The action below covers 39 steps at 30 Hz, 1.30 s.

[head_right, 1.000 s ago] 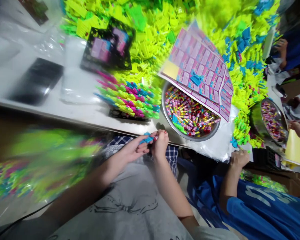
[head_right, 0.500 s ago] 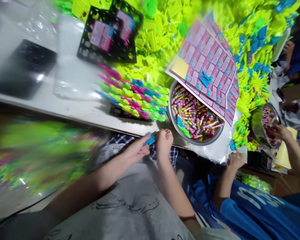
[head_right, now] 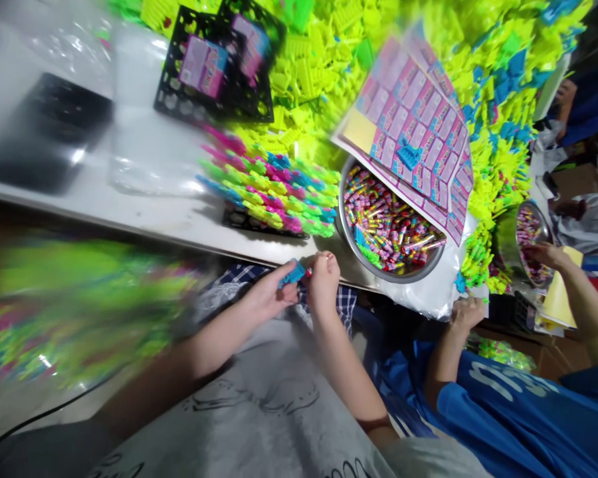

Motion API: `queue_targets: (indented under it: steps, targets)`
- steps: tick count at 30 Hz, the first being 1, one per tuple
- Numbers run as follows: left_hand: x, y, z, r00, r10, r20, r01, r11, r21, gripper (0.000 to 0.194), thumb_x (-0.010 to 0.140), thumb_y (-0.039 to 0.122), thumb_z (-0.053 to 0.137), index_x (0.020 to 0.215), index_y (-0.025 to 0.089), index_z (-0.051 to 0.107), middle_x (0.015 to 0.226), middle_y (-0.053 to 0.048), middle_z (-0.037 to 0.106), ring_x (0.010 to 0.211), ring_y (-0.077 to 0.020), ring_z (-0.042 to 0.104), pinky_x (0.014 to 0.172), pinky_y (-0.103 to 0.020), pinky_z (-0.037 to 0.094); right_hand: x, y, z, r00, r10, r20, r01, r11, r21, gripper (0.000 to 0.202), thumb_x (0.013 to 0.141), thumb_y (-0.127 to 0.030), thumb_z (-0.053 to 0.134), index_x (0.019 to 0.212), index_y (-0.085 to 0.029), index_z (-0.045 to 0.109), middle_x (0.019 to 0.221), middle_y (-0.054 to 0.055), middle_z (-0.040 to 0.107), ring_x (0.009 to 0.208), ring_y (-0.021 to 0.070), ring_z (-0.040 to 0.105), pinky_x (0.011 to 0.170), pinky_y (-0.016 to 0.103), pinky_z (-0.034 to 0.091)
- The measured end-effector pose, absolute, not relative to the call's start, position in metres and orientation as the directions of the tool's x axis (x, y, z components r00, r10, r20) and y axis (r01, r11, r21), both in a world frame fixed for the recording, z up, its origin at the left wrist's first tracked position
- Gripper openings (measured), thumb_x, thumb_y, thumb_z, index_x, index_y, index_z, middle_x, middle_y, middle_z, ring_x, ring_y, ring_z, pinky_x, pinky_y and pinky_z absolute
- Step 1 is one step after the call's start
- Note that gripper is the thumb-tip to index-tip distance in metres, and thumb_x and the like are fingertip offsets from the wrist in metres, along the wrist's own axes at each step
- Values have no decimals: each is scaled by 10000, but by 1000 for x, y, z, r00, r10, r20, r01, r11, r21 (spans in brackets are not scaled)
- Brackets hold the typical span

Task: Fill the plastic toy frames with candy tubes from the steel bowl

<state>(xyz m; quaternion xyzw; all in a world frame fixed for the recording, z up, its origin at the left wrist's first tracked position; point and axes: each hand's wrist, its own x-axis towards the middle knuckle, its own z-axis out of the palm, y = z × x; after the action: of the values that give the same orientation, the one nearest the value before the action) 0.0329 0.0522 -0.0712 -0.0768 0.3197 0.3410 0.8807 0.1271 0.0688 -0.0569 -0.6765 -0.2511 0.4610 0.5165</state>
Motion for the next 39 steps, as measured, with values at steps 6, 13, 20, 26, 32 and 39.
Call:
queue_targets:
  steps: [6, 13, 20, 26, 32, 39]
  targets:
    - [26, 29, -57, 313, 786, -534, -509, 613, 604, 229, 758, 391, 585, 719, 166, 568, 535, 4, 569, 498, -108, 528, 509, -222, 375, 133, 47, -41, 341, 905, -254, -104, -232, -967, 277, 772, -394, 537, 661, -217, 356, 478, -94, 385, 374, 62, 291, 361, 182, 250]
    - [18, 7, -25, 406, 718, -566, -493, 693, 525, 222, 711, 342, 644, 644, 179, 509, 481, 63, 429, 390, -36, 341, 378, -171, 231, 119, 12, -19, 469, 879, 85, -29, 111, -993, 266, 827, -364, 422, 643, -233, 282, 431, -100, 334, 349, 77, 299, 390, 209, 308]
    - [15, 5, -7, 422, 731, -537, -335, 676, 657, 254, 729, 248, 614, 559, 174, 440, 458, 64, 344, 409, -41, 302, 385, -171, 214, 115, -2, -13, 478, 878, 28, -104, 88, -991, 241, 870, -294, 345, 652, -228, 268, 440, -99, 288, 357, 71, 284, 410, 205, 271]
    - [14, 0, 10, 361, 806, -470, -292, 576, 764, 302, 710, 145, 593, 473, 159, 406, 438, 58, 347, 419, -38, 321, 399, -174, 231, 118, -8, -3, 441, 893, -89, -146, -26, -989, 246, 884, -312, 325, 662, -232, 256, 456, -97, 276, 371, 73, 301, 414, 204, 257]
    - [21, -3, -12, 532, 571, -625, -307, 818, 486, 400, 775, 345, 554, 461, 166, 385, 341, 61, 293, 309, -28, 232, 352, -195, 152, 125, 0, -8, 360, 925, -123, -143, -75, -987, 228, 845, -293, 415, 653, -224, 315, 489, -82, 321, 423, 69, 344, 433, 200, 293]
    - [30, 0, -24, 608, 514, -605, -493, 842, 219, 394, 818, 469, 467, 605, 139, 488, 414, 59, 355, 340, -31, 291, 390, -181, 279, 139, 16, -3, 238, 925, -296, -343, -205, -916, 280, 846, -399, 448, 660, -216, 345, 519, -85, 421, 341, 33, 258, 344, 183, 201]
